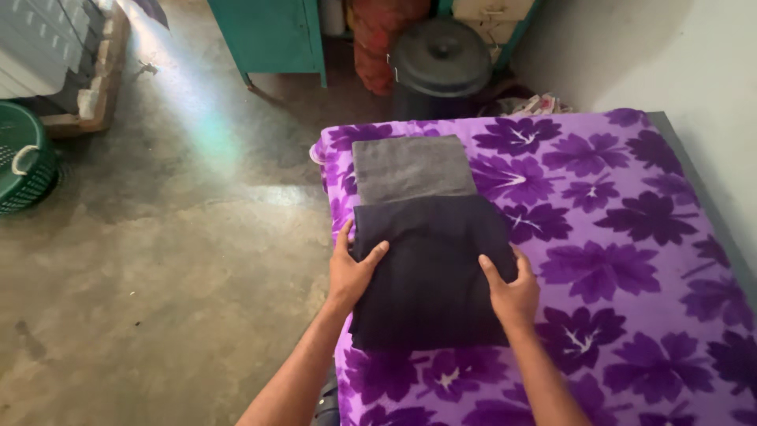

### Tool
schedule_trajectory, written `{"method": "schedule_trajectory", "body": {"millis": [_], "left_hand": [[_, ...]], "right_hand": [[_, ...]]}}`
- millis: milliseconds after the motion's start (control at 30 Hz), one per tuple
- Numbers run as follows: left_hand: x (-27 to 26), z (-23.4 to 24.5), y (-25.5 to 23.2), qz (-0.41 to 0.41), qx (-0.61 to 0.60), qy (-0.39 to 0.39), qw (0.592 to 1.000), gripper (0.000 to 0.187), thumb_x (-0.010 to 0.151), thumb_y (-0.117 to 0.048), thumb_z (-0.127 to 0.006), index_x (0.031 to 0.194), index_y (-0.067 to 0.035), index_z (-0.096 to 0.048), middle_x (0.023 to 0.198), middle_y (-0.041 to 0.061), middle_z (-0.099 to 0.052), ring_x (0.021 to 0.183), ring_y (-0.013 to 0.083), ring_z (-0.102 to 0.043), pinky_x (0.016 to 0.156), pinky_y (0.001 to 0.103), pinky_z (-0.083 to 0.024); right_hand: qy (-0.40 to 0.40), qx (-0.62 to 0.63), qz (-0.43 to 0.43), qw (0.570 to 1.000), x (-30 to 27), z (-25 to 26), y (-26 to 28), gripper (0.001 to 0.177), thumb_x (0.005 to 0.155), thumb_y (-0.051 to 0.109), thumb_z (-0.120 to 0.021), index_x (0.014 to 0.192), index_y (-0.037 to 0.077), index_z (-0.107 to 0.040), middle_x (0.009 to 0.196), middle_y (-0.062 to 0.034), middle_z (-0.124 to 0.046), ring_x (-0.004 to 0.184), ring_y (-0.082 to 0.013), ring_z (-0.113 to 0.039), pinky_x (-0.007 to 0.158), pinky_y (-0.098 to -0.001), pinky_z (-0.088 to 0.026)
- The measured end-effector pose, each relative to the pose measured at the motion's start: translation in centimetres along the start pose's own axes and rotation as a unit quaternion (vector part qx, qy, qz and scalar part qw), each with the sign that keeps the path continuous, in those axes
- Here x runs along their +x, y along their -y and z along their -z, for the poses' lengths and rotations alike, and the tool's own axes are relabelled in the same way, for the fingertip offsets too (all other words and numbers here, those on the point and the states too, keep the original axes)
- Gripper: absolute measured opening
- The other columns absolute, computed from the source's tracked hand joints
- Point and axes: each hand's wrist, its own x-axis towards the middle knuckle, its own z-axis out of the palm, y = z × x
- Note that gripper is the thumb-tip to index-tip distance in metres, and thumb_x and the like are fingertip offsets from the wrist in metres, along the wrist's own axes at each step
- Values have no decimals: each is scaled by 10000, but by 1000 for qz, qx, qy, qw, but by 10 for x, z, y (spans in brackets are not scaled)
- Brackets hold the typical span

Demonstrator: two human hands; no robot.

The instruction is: The person folds a pair of gray pants on a table, then places them on a purple floral bedsheet. They then pick up a dark garment, fold it, and place it on the same bedsheet.

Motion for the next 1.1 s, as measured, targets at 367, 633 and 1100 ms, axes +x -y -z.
{"method": "schedule_trajectory", "body": {"millis": [367, 633, 1100], "left_hand": [[12, -2, -44, -372, 282, -67, 882, 835, 855, -501, -750, 1484, -33, -464, 1461, 258, -512, 1351, 431, -465, 1141, 520, -350], [52, -36, -74, -284, 430, 237, 823, 834, 863, -761, -515, 1335, -87, -654, 1108, 221, -726, 1077, 392, -681, 950, 504, -513], [72, -23, -76, -192, 457, 289, 819, 1029, 655, -919, -553, 1206, -71, -743, 1105, 229, -750, 1065, 402, -707, 951, 476, -552]], "right_hand": [[-10, -157, 283, 946, -23, 14, 41, 853, 858, 597, -688, 1479, 50, -482, 1489, -187, -488, 1416, -349, -444, 1156, -518, -353], [98, -184, 437, 875, -85, -10, 72, 704, 903, 537, -628, 1443, 96, -531, 1480, -171, -498, 1431, -369, -401, 1183, -591, -259], [61, -277, 423, 861, 34, -15, 72, 724, 888, 558, -642, 1453, 117, -545, 1505, -133, -532, 1467, -345, -392, 1204, -599, -245]]}}
